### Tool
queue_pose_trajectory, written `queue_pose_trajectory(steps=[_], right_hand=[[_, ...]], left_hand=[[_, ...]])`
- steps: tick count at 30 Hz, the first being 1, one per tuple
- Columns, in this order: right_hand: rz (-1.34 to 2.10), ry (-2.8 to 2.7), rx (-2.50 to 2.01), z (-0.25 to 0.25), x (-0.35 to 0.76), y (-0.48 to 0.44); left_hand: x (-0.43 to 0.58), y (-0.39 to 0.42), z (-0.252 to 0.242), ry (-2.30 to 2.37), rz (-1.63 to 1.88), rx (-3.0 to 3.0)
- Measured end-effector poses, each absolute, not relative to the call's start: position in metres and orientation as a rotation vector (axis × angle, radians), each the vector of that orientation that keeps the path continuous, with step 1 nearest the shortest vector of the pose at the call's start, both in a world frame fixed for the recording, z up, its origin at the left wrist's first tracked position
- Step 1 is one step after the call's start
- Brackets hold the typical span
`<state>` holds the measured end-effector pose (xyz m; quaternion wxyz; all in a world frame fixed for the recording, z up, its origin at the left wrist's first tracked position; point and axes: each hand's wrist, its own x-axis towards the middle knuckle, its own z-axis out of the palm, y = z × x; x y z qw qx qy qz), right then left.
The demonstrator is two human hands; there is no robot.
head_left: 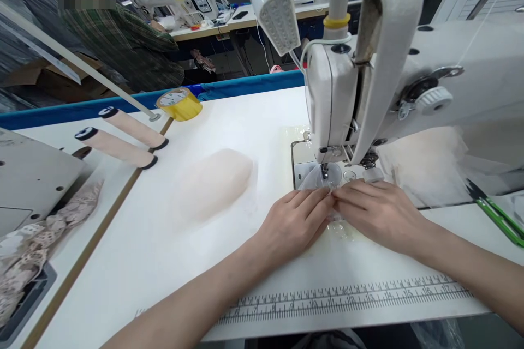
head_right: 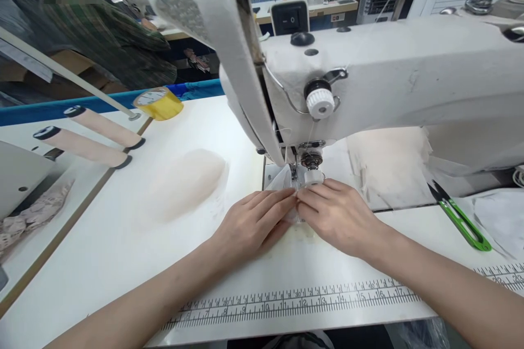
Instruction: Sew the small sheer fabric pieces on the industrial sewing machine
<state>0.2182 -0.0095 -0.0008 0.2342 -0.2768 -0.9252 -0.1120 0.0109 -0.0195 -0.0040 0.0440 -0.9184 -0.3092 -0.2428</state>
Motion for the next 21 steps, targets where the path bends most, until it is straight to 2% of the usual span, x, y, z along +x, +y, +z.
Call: queue_pose_trajectory(steps=[5,11,21], right_hand=[[-0.358,-2.536,-0.716,0.0046,0.2196,-0.0103],[-0.221,-2.583,-0.713,0.0046,0.2230,-0.0082],[-0.205,-2.542,-0.710,0.0034,0.2209,-0.0090]], left_hand=[[0.0095,-0.0193,-0.0039,-0.938,-0.615,-2.737],[0.0059,-0.0184,-0.0036,-0.989,-0.506,-2.792],[0.0072,-0.0186,-0.0064,-0.934,-0.520,-2.740]])
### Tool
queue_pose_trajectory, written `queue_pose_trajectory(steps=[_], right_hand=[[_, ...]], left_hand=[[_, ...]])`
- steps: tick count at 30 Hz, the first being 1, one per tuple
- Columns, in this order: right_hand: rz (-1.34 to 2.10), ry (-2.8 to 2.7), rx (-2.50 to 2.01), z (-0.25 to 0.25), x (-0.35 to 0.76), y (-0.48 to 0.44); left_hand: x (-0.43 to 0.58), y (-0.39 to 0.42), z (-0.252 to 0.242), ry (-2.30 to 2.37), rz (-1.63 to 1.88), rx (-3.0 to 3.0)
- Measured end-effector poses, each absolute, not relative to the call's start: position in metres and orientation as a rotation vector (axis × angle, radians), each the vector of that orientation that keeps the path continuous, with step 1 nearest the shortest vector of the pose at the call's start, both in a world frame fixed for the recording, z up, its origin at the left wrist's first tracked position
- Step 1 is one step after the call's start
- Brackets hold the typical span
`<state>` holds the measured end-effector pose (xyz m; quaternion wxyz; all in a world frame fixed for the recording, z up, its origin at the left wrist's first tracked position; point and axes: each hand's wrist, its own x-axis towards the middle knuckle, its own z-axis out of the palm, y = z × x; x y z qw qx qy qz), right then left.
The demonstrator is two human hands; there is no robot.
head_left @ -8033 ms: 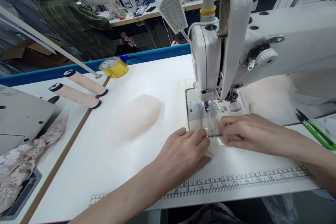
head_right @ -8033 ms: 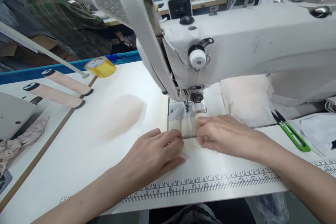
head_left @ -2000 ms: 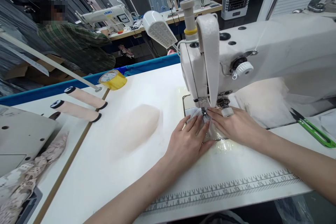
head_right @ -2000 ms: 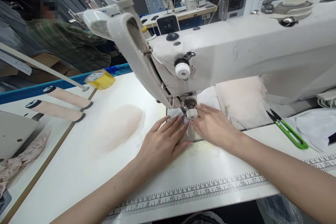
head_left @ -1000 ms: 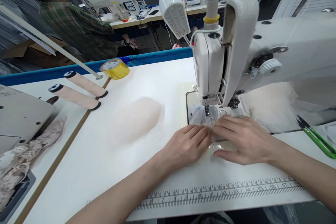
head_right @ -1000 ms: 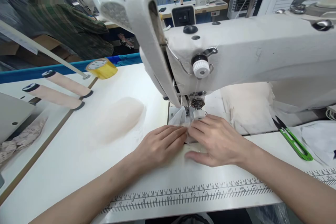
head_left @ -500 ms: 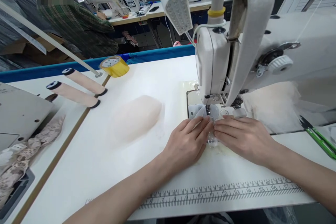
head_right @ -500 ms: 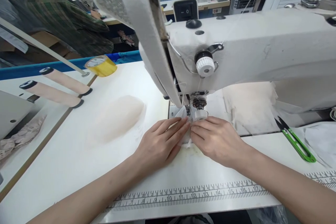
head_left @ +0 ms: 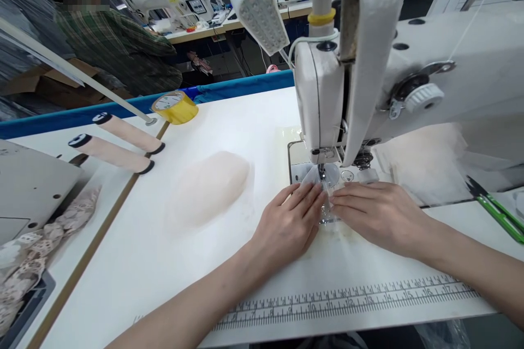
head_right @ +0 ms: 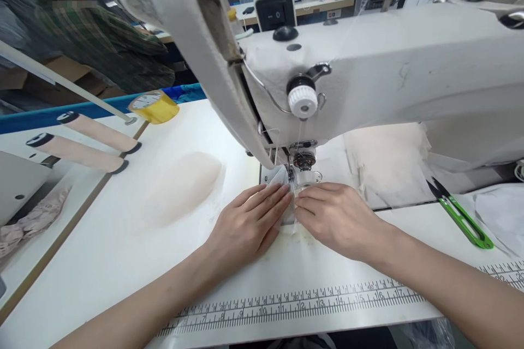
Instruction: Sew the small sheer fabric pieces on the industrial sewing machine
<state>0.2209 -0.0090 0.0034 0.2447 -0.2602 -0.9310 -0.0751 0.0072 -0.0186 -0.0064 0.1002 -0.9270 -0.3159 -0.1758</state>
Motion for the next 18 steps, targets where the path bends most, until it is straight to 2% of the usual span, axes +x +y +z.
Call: queue_pose_trajectory(steps=[18], right_hand=[[-0.314,-2.544,-0.733,-0.0010,0.2224,-0.0029]], left_hand=[[0.0099,-0.0147,-0.0059,-0.976,-0.539,-2.680]])
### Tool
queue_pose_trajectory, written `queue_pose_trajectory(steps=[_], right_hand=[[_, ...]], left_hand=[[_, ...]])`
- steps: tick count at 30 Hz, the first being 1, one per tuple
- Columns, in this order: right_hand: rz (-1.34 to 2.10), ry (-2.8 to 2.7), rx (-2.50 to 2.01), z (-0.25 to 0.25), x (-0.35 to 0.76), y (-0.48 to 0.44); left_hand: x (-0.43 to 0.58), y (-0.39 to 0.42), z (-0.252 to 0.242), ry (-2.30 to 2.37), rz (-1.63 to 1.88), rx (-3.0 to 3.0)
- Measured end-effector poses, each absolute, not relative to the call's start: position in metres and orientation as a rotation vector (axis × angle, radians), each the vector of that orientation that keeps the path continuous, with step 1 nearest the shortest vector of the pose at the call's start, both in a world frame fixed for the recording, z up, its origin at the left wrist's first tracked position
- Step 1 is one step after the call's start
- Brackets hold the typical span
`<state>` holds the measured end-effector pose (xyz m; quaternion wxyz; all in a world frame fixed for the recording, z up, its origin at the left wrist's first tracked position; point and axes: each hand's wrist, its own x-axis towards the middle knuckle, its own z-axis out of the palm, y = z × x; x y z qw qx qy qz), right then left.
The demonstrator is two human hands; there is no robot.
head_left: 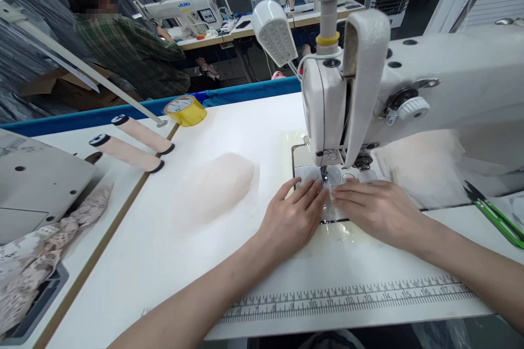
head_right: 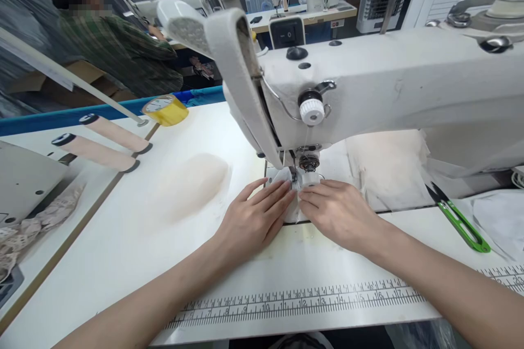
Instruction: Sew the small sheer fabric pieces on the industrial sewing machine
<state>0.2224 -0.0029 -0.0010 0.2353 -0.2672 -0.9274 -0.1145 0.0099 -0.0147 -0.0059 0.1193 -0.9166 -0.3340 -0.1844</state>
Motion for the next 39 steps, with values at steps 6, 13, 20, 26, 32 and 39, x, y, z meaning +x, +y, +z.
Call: queue_pose_trajectory(steps=[6,13,20,26,32,39], right_hand=[[-0.338,-2.537,-0.733,0.000,0.223,-0.004],[0.073,-2.335,-1.102,0.006,0.226,0.000],[-0.190,-2.507,-0.805,0.009,0.220,-0.009],[-0.254,-2.508,-0.790,0.005,0.218,-0.013],[-0.268,-2.504,-0.785,0.004,0.219,-0.012],[-0.372,-2.476,-0.825,-0.006,0.218,0.001]], left_hand=[[0.005,-0.017,-0.004,-0.976,-0.588,-2.746],[0.011,-0.004,0.003,-1.434,-0.769,-2.901],[0.005,-0.015,0.006,-0.991,-0.530,-2.759],[0.006,-0.028,0.003,-0.905,-0.430,-2.640],[0.005,-0.023,0.000,-0.935,-0.462,-2.643],[0.004,-0.004,-0.005,-0.999,-0.529,-2.642]])
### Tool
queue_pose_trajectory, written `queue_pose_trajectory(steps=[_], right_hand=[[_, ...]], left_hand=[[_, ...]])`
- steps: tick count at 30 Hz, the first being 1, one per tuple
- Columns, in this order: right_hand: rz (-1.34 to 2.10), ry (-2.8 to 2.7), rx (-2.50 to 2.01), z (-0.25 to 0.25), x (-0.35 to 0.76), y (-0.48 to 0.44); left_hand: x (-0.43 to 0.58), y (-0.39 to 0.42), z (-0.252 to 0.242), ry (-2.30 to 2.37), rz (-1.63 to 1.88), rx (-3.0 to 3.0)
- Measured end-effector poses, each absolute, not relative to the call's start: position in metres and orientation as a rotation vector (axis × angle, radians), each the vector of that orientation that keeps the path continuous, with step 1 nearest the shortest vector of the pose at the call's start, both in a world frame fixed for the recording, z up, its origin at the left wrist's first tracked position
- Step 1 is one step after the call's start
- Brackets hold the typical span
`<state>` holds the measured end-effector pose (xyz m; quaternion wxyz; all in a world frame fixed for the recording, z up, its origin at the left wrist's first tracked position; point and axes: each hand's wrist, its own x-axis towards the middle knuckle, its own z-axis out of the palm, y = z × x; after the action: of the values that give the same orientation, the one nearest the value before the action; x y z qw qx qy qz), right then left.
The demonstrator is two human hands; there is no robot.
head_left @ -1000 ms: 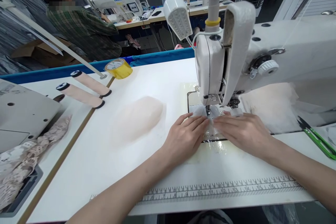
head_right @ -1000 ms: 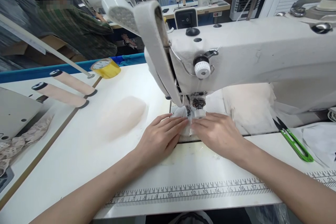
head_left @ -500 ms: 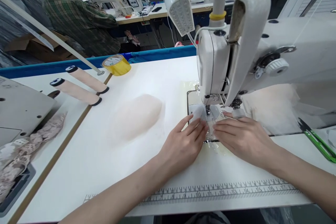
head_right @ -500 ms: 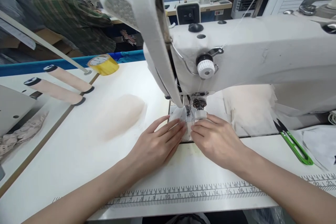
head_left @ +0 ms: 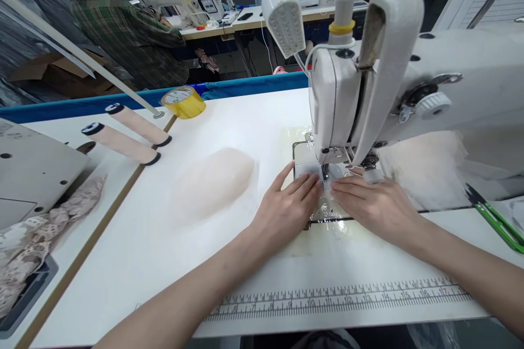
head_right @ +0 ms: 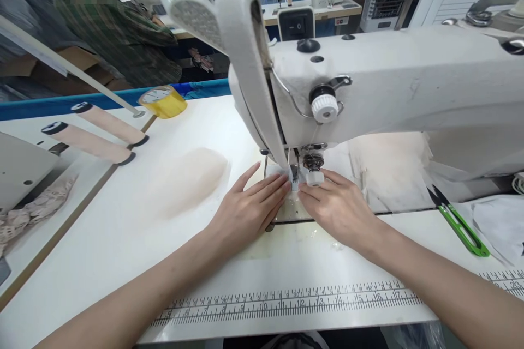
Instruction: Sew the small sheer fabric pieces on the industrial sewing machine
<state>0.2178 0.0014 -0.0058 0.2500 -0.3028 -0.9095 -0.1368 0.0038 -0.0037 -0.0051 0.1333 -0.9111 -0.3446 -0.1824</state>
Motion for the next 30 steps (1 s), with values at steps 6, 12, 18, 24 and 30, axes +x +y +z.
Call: queue_pose_trajectory(steps=[6,12,18,24,30], right_hand=[[-0.426,-2.483,-0.882,-0.006,0.216,-0.001],[-0.370,-2.481,-0.925,-0.002,0.213,-0.010],[-0.405,-2.478,-0.924,-0.005,0.214,-0.007],[-0.501,-2.489,-0.968,-0.009,0.214,0.001],[-0.538,-2.490,-1.012,-0.005,0.216,0.002]], left_hand=[[0.008,-0.012,-0.003,-1.072,-0.549,-2.641],[0.011,-0.027,-0.003,-1.130,-0.530,-2.652],[0.012,-0.023,-0.005,-1.140,-0.552,-2.644],[0.010,-0.010,-0.008,-1.148,-0.555,-2.650],[0.009,0.003,-0.009,-1.218,-0.554,-2.652]])
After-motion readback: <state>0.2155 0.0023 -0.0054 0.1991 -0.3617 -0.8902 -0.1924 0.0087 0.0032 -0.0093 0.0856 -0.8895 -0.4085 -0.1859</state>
